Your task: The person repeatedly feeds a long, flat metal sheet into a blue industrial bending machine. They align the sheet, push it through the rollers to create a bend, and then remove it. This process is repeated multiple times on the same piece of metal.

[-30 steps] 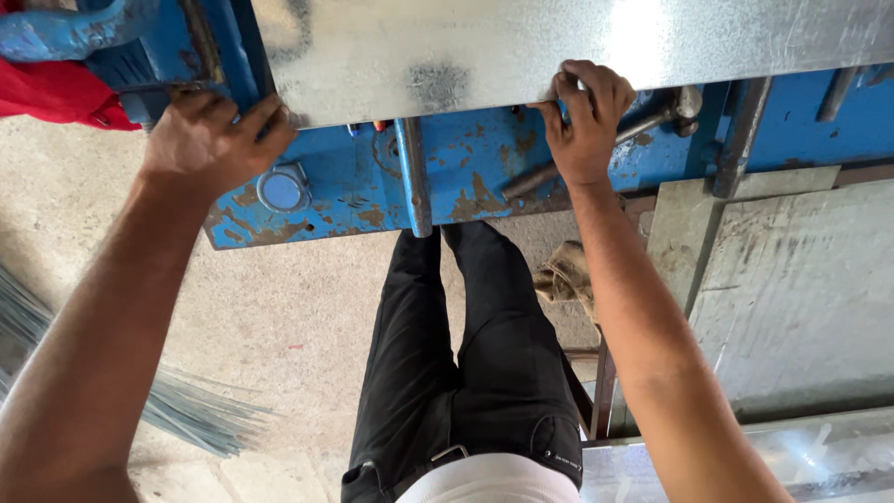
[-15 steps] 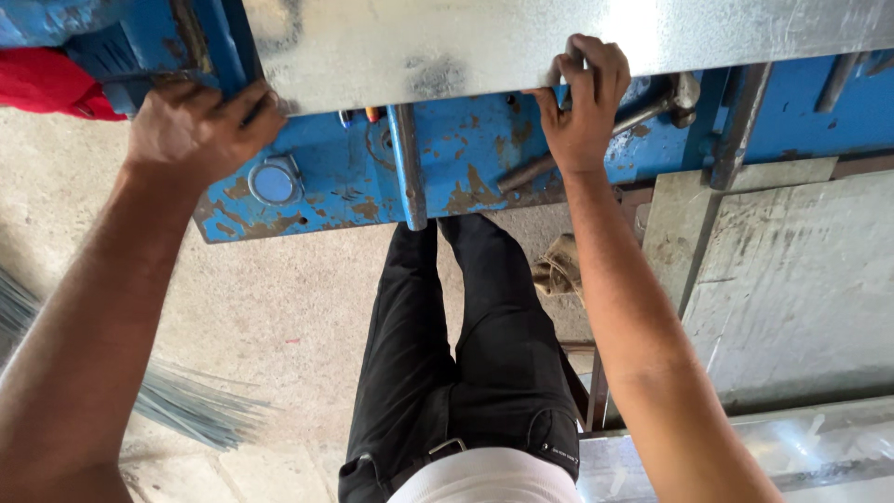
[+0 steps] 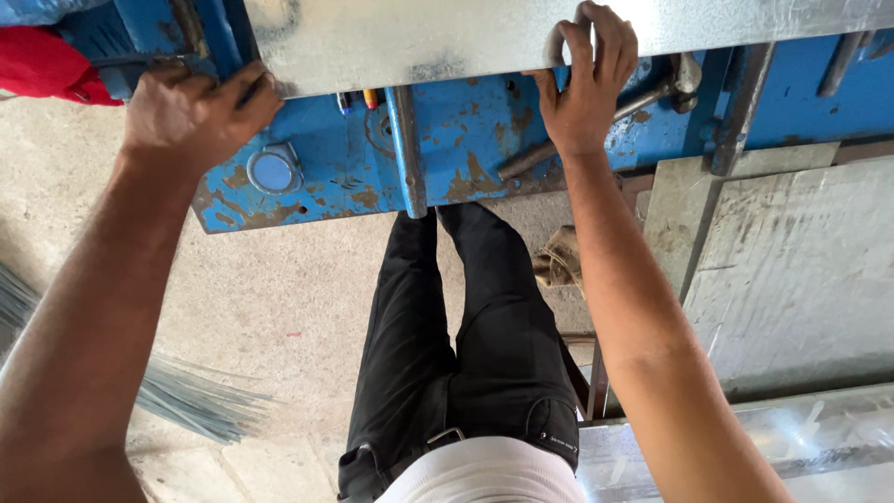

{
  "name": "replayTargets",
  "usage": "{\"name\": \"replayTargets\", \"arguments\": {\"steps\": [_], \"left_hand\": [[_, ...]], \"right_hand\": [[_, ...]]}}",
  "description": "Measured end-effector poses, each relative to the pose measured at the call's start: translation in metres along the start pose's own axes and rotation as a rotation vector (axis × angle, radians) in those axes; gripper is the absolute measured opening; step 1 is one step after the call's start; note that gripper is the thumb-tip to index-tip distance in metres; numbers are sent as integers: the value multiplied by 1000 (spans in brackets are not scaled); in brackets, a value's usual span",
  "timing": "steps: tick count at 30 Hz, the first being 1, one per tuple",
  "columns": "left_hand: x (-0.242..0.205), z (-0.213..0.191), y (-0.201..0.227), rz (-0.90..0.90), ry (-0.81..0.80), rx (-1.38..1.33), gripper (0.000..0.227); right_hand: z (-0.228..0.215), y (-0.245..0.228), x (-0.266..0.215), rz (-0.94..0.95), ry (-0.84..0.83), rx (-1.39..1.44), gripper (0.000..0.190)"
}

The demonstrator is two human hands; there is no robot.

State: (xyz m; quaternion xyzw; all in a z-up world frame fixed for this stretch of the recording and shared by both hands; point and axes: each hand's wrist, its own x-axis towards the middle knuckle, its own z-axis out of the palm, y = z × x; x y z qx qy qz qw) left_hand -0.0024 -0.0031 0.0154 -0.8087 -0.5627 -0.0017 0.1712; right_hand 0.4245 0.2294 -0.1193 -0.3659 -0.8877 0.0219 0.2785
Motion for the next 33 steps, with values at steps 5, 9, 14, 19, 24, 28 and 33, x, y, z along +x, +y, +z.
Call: {"name": "replayTargets", "arguments": {"steps": [5,9,14,19,24,28,33], "left_hand": [[0,5,-1,9,-3,-28,22],[-3,10,-1,7,9,-25,21],[-5,13,-1,7,-2,-16,23],[-4,12,-1,1,-12,-14,21],[-3,11,-1,17,-19,12,25],[-5,13,0,-6,-64,-13,22],[-9,18,3,9,-148,32,27]], "right_hand": [[-3,-1,-1,-2,-17,5,51],[-4,-3,2,2,-12,13,51],[-4,-3,2,-15,2,4,54],[-7,-5,2,14,-30,-2,52],[-11,-11,7,56,-57,-2,51],[-13,-12,10,35,-42,-1,51],[-22,-21,15,81,-67,35,53]]}}
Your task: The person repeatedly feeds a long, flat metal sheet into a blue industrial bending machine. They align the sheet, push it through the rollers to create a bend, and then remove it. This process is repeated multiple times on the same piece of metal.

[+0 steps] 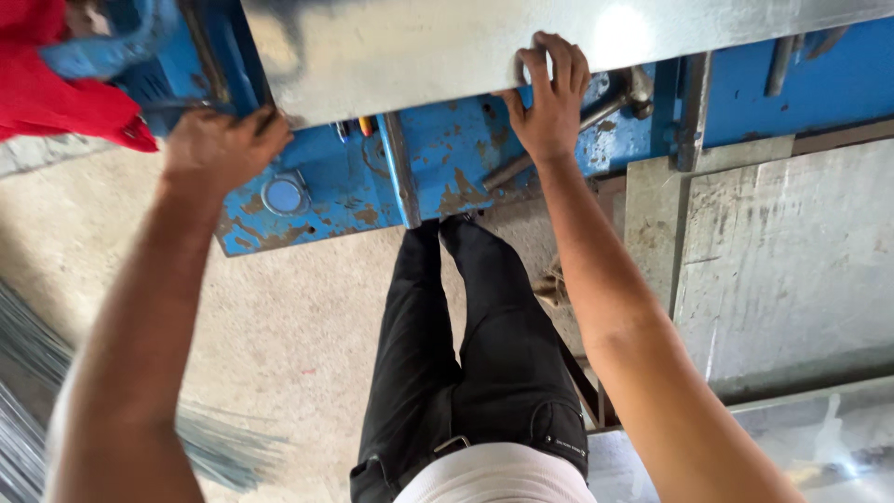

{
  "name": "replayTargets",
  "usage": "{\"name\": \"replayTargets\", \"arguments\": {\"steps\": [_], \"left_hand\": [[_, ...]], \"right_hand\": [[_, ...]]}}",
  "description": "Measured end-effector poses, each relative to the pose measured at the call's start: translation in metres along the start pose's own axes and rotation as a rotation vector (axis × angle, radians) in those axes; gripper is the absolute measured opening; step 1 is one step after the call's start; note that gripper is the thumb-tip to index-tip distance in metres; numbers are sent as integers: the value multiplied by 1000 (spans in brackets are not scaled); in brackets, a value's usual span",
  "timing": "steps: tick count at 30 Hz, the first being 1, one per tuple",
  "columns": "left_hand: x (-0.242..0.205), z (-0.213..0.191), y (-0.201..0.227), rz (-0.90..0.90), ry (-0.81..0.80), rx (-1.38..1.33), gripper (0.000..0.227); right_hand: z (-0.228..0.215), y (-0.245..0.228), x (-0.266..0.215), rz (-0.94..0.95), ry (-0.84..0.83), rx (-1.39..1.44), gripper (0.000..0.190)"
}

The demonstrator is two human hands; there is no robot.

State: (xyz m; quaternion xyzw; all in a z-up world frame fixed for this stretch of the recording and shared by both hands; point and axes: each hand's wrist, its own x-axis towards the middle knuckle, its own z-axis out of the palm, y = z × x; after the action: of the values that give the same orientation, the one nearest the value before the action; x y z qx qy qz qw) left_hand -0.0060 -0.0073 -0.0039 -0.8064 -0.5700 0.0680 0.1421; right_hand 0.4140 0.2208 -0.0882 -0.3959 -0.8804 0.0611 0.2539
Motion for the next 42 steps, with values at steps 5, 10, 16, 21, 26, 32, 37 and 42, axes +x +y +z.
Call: {"name": "replayTargets", "arguments": {"steps": [5,10,16,21,26,32,37,42], "left_hand": [[1,3,2,-1,37,-62,31],[5,-8,9,-29,-34,-57,28],[-9,-16,7,-130,-96,-197,55],[-3,-16,14,-314,-194,-187,47],[-1,-8,17,-355,-181,-161,45],[-13,7,19,-308,11,-148,37],[-4,3,14,-204,-62,-116,49],[17,-13,23,-161,-88,-147,67]], "right_hand": [[-8,-6,6,-8,-3,-1,63],[-11,-4,5,-26,-12,3,61],[-11,-3,4,-45,2,13,66],[-19,-7,7,1,-204,-40,81],[-28,-13,4,2,-230,-92,86],[-37,-31,4,104,-288,-150,90],[-62,-42,8,138,-316,-134,93],[-79,-48,14,186,-380,-89,100]]}}
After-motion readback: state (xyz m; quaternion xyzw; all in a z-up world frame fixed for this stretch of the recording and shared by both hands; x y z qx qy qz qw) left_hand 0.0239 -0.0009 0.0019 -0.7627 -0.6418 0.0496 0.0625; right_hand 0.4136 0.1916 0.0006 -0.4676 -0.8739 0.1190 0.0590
